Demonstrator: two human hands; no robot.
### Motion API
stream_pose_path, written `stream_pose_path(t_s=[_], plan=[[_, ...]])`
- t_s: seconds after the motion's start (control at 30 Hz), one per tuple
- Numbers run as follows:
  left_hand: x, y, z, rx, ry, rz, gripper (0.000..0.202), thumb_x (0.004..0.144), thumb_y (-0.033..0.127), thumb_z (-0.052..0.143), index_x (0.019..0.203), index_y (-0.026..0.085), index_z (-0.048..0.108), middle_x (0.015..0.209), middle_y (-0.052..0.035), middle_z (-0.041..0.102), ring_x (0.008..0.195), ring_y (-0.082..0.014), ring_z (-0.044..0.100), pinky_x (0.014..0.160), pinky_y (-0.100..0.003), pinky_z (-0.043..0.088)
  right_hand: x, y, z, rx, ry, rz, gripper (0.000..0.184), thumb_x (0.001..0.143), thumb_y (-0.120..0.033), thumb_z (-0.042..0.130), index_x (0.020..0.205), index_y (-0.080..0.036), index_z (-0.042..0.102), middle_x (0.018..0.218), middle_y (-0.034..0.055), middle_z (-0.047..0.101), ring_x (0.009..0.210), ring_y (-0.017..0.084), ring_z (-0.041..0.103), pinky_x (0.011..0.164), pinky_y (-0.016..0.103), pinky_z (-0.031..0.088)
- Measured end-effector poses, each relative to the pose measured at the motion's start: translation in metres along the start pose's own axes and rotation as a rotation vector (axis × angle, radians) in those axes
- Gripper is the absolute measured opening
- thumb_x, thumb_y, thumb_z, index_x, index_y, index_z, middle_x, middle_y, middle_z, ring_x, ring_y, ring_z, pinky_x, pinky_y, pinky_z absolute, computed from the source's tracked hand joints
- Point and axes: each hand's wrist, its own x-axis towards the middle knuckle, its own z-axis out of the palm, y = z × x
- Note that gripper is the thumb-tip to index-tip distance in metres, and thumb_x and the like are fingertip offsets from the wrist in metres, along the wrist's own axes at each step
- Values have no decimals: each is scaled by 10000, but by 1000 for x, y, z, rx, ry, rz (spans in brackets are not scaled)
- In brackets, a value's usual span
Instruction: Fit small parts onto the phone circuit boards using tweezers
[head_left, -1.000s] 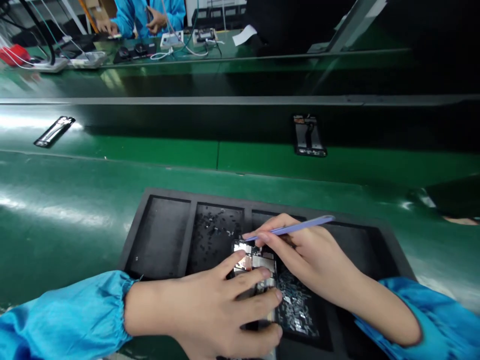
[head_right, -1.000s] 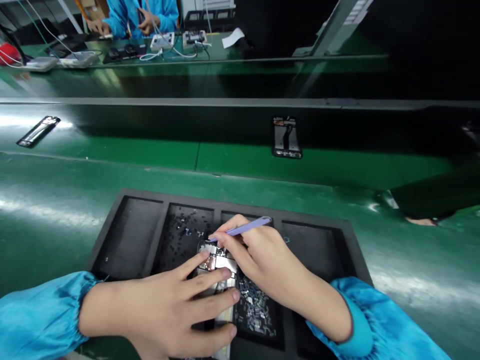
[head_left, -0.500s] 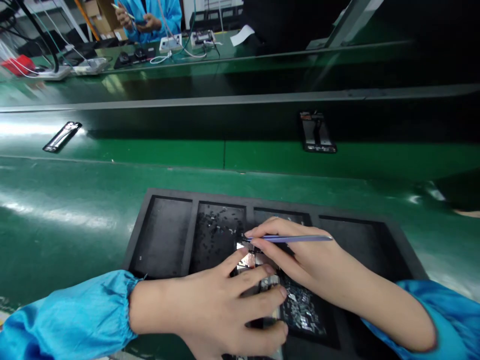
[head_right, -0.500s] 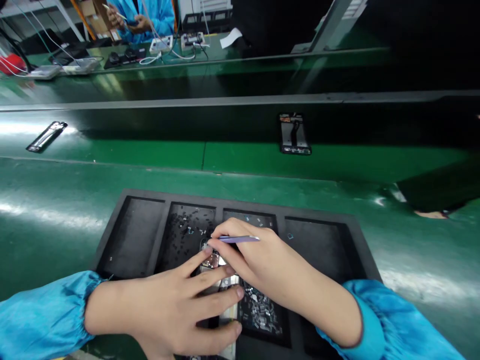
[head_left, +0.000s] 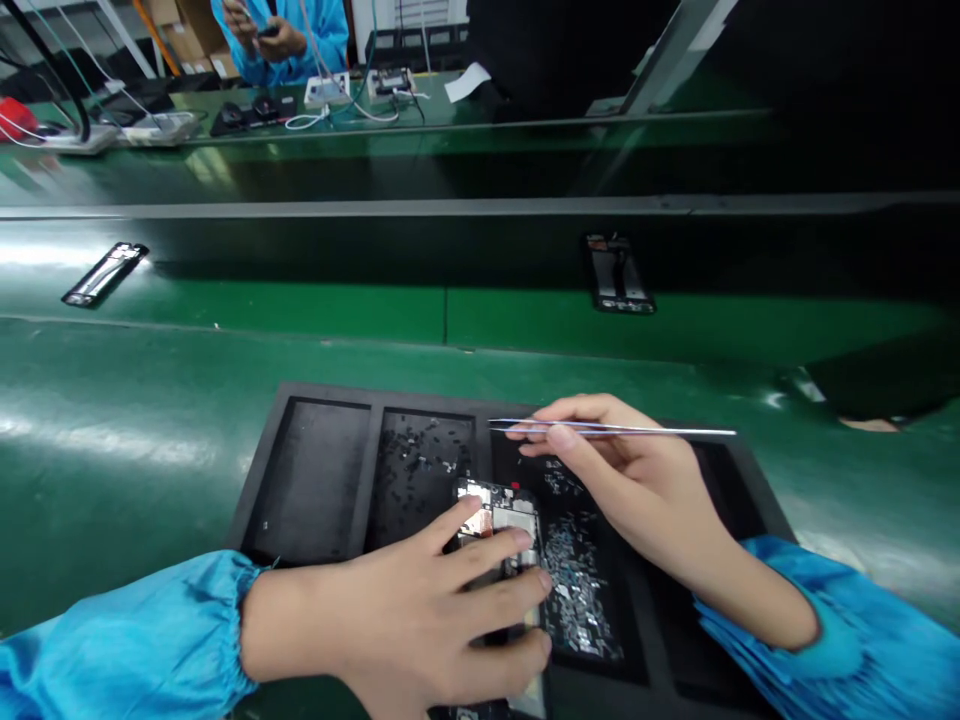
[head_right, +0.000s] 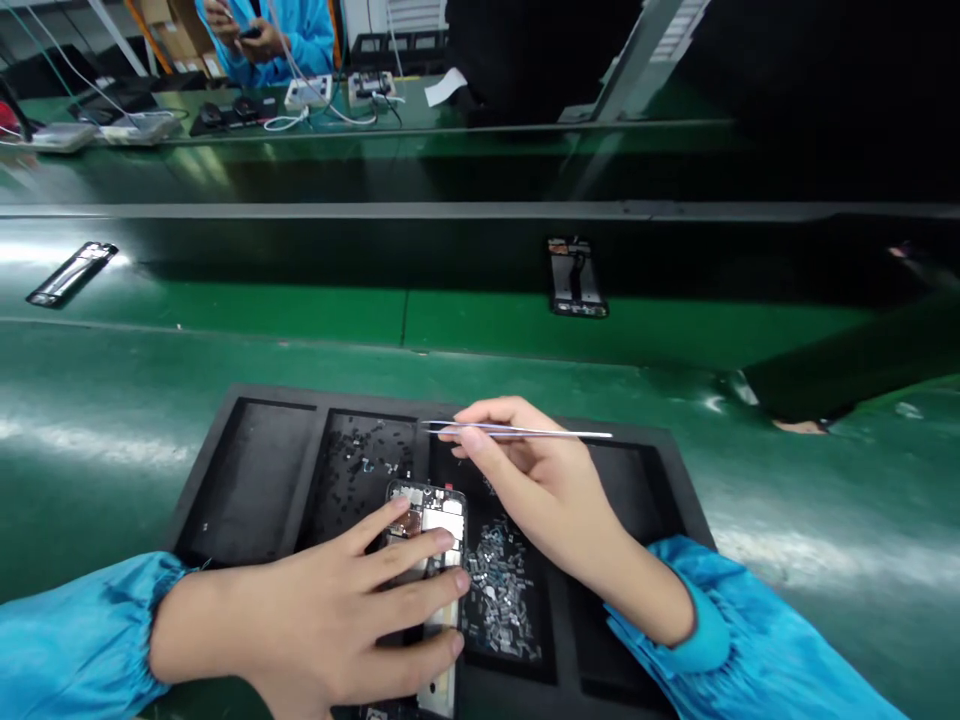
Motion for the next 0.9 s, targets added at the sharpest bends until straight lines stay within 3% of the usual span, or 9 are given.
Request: stream_pose_path(t_s=[0.17, 0.3, 0.4, 0.7, 0.8, 0.9], plan=[[1, 0, 1, 25, 70, -9, 508, 1029, 431, 377, 1354, 123, 618, 1427, -176, 572, 1378, -387, 484, 1160, -551, 401, 19, 2, 11, -52, -132, 0, 334, 977, -528, 637, 946, -207, 724, 946, 85, 765, 786, 212, 763, 675, 299, 645], [2, 0, -1, 37, 84, -29, 492, 1051, 419, 362, 1356, 138, 629, 1422, -163, 588, 1359, -360, 514, 1157, -506, 413, 35, 10, 19, -188, -259, -93, 293, 1004, -455, 582, 908, -204, 701, 766, 30, 688, 522, 128, 592, 446, 250, 469], [3, 1, -3, 60, 76, -41, 453, 1065, 385, 363, 1342, 180, 658, 1424, -133, 596, 1345, -329, 533, 1138, -479, 443, 37, 15, 23, -277, -297, -138, 292, 1026, -413, 541, 890, -208, 698, 786, 28, 688, 496, 113, 530, 405, 252, 391], [3, -3, -8, 84, 74, -57, 453, 1080, 387, 342, 1357, 245, 671, 1445, -94, 591, 1351, -295, 533, 1131, -426, 461, 38, 14, 27, -356, -281, -176, 291, 1003, -363, 583, 786, -222, 717, 913, 54, 780, 679, 189, 723, 429, 271, 451], [2, -4, -8, 82, 80, -58, 453, 1079, 367, 334, 1355, 246, 673, 1435, -88, 600, 1343, -286, 538, 1120, -406, 467, 37, 16, 27, -384, -285, -207, 263, 1011, -370, 579, 864, -225, 742, 944, 57, 786, 667, 187, 721, 426, 277, 450], [2, -4, -8, 76, 82, -54, 465, 1081, 357, 313, 1350, 244, 675, 1433, -87, 603, 1343, -285, 540, 1104, -397, 471, 37, 17, 24, -401, -301, -262, 216, 1019, -356, 579, 949, -234, 743, 925, 40, 780, 703, 182, 723, 522, 285, 514]])
